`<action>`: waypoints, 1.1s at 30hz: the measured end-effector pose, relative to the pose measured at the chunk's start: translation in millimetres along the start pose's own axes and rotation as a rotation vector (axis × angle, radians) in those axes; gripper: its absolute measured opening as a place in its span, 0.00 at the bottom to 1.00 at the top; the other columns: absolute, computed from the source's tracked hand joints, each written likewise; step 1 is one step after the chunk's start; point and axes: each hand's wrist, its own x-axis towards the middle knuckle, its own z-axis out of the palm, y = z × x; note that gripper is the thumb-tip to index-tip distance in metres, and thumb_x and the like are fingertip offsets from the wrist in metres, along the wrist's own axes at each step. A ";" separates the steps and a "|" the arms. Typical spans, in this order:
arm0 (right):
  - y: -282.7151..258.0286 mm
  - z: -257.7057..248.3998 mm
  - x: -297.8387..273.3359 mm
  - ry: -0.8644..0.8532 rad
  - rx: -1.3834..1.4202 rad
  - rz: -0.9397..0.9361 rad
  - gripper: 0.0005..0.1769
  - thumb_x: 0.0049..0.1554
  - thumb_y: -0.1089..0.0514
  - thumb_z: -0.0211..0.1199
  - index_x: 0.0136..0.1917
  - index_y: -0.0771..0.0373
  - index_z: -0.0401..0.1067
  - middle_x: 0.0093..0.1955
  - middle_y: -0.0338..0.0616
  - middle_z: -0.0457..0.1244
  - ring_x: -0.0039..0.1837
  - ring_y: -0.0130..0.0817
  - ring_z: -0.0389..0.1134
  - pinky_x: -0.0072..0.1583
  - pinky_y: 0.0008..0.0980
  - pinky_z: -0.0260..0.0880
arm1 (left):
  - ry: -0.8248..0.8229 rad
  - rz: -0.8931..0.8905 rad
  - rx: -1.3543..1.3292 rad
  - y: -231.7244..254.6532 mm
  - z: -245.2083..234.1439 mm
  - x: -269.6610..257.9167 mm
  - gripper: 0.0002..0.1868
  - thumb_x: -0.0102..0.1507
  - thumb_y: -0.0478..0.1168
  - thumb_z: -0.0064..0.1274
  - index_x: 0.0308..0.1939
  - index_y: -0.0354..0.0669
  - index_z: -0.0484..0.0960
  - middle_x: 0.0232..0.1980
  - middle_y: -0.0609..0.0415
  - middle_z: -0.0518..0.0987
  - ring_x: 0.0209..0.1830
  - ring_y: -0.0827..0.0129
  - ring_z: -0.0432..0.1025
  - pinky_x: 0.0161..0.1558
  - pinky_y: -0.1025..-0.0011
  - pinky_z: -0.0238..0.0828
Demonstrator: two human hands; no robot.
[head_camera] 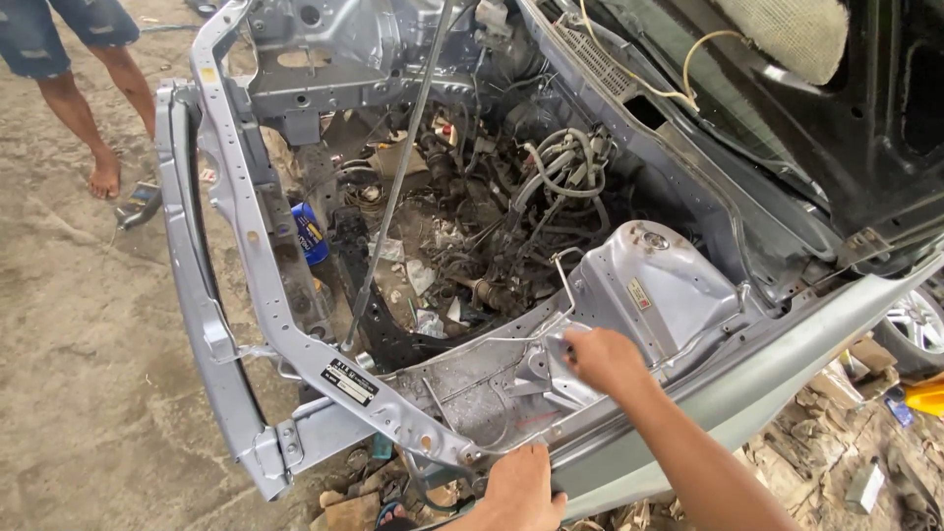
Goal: The person uses a brush to scrub the metal surfaces of a car's engine bay, focusing on the area around the windshield and the front frame. They systematically clean the exposed metal parts, removing dirt and debris from the vehicle's interior structure.
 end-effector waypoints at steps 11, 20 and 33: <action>-39.0 -33.1 -24.7 0.010 0.542 0.169 0.13 0.62 0.45 0.55 0.47 0.55 0.69 0.35 0.43 0.69 0.36 0.36 0.69 0.37 0.32 0.68 | -0.084 0.017 0.018 -1.6 5.1 6.0 0.35 0.64 0.55 0.60 0.62 0.30 0.66 0.56 0.38 0.74 0.56 0.47 0.71 0.52 0.54 0.72; -58.0 -24.8 -34.7 -0.276 0.597 -0.006 0.07 0.63 0.54 0.55 0.46 0.57 0.69 0.37 0.37 0.67 0.37 0.24 0.69 0.38 0.18 0.71 | -0.069 0.048 0.057 1.7 -3.2 -3.8 0.32 0.66 0.52 0.59 0.61 0.30 0.67 0.55 0.36 0.75 0.54 0.44 0.72 0.53 0.52 0.70; -71.9 -47.4 -63.4 -0.217 0.575 -0.013 0.12 0.68 0.47 0.55 0.44 0.52 0.65 0.36 0.32 0.63 0.35 0.20 0.60 0.37 0.13 0.63 | -0.110 0.038 0.050 -1.2 -3.5 -1.0 0.30 0.68 0.51 0.57 0.60 0.32 0.65 0.55 0.37 0.74 0.56 0.45 0.70 0.55 0.52 0.68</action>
